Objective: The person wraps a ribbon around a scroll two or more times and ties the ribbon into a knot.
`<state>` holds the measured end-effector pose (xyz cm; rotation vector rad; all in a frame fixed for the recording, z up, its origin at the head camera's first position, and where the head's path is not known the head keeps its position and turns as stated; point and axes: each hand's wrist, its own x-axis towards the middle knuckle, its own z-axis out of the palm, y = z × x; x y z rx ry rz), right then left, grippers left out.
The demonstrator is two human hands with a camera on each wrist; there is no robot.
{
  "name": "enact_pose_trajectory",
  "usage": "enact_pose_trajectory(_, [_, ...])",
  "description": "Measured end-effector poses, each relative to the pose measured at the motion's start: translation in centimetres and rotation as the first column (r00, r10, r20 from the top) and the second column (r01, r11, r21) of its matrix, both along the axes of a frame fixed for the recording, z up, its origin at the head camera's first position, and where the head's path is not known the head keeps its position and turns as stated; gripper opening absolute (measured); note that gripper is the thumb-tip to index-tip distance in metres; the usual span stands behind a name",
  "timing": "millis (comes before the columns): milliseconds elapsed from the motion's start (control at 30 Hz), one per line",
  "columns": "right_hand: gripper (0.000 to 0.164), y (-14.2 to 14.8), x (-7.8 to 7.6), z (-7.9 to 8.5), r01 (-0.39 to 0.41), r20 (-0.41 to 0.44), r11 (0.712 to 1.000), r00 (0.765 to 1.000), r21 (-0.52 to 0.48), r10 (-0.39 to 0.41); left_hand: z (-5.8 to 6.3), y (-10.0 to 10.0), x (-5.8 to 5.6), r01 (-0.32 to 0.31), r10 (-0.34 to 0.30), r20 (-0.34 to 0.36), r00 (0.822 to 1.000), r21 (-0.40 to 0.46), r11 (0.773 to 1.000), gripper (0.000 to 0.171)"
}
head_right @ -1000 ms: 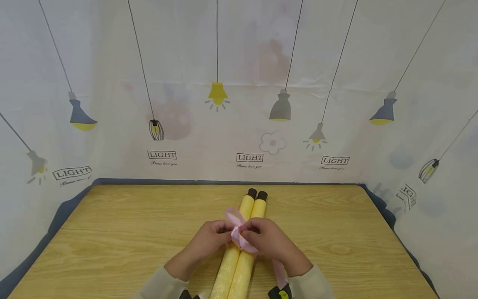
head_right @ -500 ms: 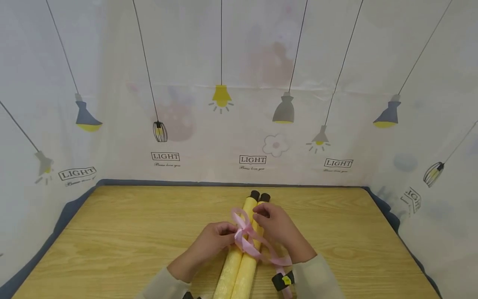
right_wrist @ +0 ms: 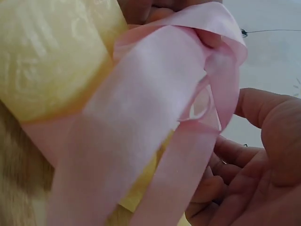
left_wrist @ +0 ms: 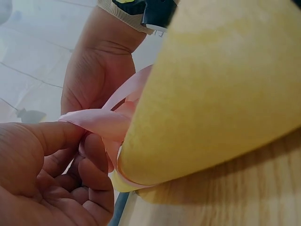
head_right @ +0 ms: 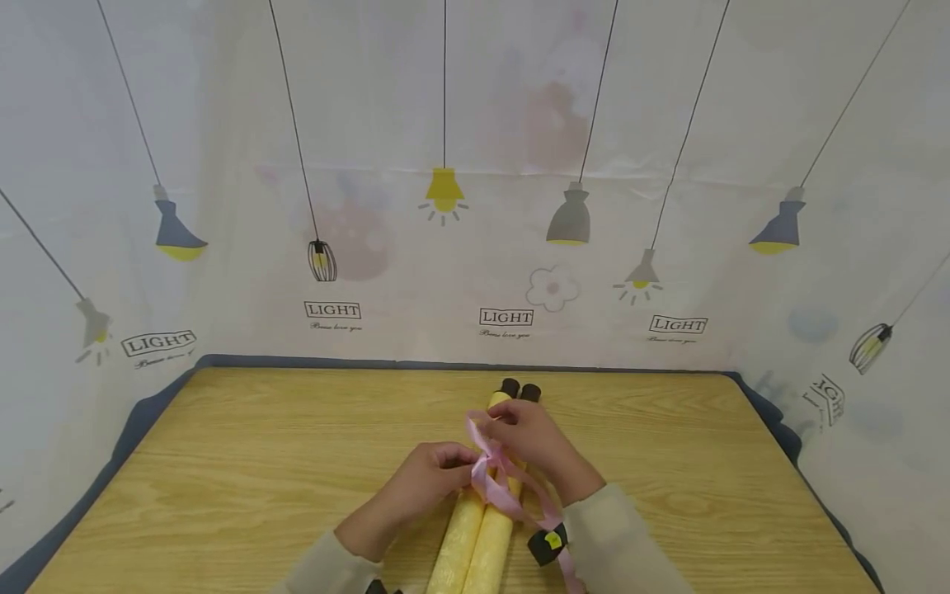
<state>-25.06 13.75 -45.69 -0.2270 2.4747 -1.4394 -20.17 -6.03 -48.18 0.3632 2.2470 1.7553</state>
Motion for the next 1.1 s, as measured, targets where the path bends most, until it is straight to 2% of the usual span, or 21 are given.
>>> enact_pose_trajectory(133, [0.04, -0.3, 0.1, -0.1, -0.004, 0.012, 1.0, 1.0, -0.02, 0.004, -0.1, 0.0, -0.1, 0.002, -0.003, -0.011, 1.0, -0.014, 1.0, 0.016])
enact_pose_trajectory(233, [0.035, -0.2, 0.3, -0.3, -0.007, -0.012, 0.999, 1.0, -0.044, 0.006, -0.1, 0.0, 0.0, -0.003, 0.002, -0.029, 1.0, -0.022, 1.0, 0.017])
enact_pose_trajectory(433, [0.018, 0.8, 1.1, -0.7, 0.06, -0.079, 0.996, 0.995, -0.068, -0.065, -0.1, -0.2, 0.2, -0.045, 0.044, -0.018, 0.999, -0.013, 0.999, 0.015])
enact_pose_trajectory(567, [0.028, 1.7, 1.6, -0.9, 0.087, -0.068, 0.991, 0.993, -0.101, -0.094, 0.0, -0.6, 0.3, -0.08, 0.08, -0.018, 0.997, -0.019, 0.997, 0.014])
enact_pose_trajectory(633, [0.03, 2.2, 1.8, -1.1, 0.076, -0.065, 0.991, 0.994, -0.108, -0.083, 0.0, -0.7, 0.3, -0.092, 0.092, -0.019, 0.996, -0.026, 0.995, 0.013])
enact_pose_trajectory(900, [0.015, 3.5, 2.4, -1.4, 0.07, -0.049, 0.995, 0.996, -0.07, -0.073, 0.1, -1.6, 0.3, -0.123, 0.124, 0.013, 0.992, -0.05, 0.991, 0.014])
enact_pose_trajectory(1100, [0.014, 4.6, 2.7, -1.6, 0.047, -0.037, 0.997, 0.998, -0.059, -0.05, 0.0, -2.4, 0.1, -0.135, 0.135, -0.009, 0.991, -0.066, 0.989, 0.016])
